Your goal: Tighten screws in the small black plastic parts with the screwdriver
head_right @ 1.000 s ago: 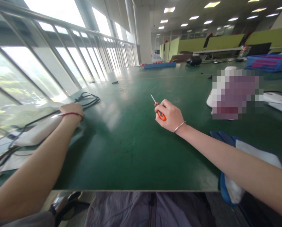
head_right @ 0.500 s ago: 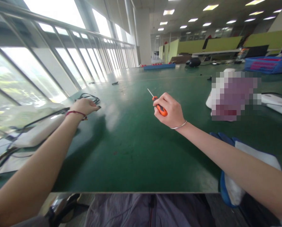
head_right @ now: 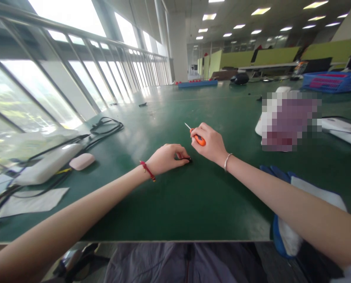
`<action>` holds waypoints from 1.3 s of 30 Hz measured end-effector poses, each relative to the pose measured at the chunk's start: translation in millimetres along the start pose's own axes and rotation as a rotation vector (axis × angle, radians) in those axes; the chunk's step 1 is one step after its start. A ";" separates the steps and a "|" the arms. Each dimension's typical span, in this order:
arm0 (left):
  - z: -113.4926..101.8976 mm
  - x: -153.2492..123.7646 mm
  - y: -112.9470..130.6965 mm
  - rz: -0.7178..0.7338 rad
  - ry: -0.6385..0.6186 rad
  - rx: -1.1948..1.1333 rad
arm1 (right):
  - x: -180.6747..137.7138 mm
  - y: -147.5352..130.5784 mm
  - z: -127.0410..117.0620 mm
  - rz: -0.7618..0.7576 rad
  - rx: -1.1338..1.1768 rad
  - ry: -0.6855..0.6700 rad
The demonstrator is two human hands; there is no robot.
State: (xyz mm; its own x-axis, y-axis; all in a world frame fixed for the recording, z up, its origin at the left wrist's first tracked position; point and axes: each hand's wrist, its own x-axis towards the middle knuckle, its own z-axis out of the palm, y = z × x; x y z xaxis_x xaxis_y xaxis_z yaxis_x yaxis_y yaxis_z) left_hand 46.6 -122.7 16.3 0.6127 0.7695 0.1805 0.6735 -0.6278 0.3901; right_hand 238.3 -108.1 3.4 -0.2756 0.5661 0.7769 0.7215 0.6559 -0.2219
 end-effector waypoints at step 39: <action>1.2 49.8 -49.4 0.024 0.082 -0.228 | 105.4 -4.2 -11.0 0.141 0.481 -0.053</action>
State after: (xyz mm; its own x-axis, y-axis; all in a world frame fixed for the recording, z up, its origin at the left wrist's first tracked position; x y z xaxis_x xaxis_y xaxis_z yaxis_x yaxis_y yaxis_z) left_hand 44.3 -53.5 4.8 0.5853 0.7675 0.2615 0.5426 -0.6105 0.5770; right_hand 213.3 -56.7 92.7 -0.2379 0.6821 0.6915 0.3828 0.7201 -0.5787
